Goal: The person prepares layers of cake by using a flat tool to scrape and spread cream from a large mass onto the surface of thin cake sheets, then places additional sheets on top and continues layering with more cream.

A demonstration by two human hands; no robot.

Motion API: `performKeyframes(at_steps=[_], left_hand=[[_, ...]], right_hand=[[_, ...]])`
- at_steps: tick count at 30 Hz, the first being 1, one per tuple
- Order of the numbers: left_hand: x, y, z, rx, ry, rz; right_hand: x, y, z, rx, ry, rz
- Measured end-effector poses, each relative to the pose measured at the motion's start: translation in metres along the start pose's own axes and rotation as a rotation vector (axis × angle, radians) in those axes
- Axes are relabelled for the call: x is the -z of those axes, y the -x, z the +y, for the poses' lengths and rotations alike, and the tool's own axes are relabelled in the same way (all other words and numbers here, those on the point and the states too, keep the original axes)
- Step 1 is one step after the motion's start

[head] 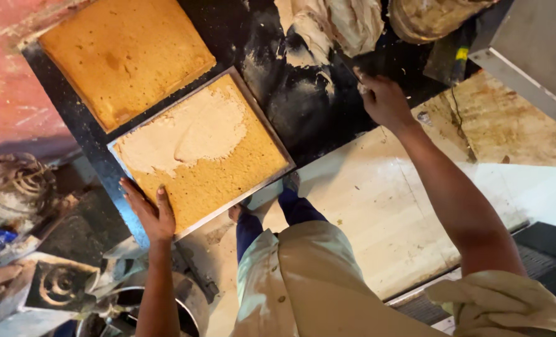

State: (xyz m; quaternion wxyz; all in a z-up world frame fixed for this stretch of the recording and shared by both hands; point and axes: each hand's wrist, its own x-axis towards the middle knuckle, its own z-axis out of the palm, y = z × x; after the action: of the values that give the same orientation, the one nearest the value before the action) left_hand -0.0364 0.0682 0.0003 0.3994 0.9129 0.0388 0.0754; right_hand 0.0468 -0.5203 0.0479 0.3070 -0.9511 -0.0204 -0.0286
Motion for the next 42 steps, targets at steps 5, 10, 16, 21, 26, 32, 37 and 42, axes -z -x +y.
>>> performKeyframes(at_steps=[5, 10, 16, 21, 26, 32, 37, 42], left_hand=[[-0.001, 0.003, -0.002, 0.052, -0.037, -0.003], [0.001, 0.003, 0.0, 0.027, -0.011, 0.02], [0.0, 0.006, -0.01, -0.041, 0.003, 0.058], [-0.004, 0.005, -0.019, -0.09, 0.015, 0.09], [-0.001, 0.008, -0.024, -0.11, -0.024, 0.073], [0.0, 0.0, -0.015, -0.111, -0.004, 0.09], [0.004, 0.001, -0.015, -0.092, 0.036, 0.095], [0.009, 0.004, -0.012, -0.053, 0.157, 0.114]], right_hand=[[-0.016, -0.002, 0.027, 0.268, -0.357, -0.133], [0.009, 0.064, -0.022, -0.848, -0.745, -0.486], [-0.034, 0.106, -0.115, -0.451, -1.001, -0.534], [-0.096, 0.093, -0.215, 0.144, 0.194, 0.107], [-0.112, 0.071, -0.253, -0.156, 0.267, -0.054], [-0.137, 0.056, -0.245, -0.032, 0.04, -0.16], [-0.153, 0.077, -0.281, 0.175, -0.055, -0.25], [-0.156, 0.116, -0.319, 0.125, -0.018, -0.469]])
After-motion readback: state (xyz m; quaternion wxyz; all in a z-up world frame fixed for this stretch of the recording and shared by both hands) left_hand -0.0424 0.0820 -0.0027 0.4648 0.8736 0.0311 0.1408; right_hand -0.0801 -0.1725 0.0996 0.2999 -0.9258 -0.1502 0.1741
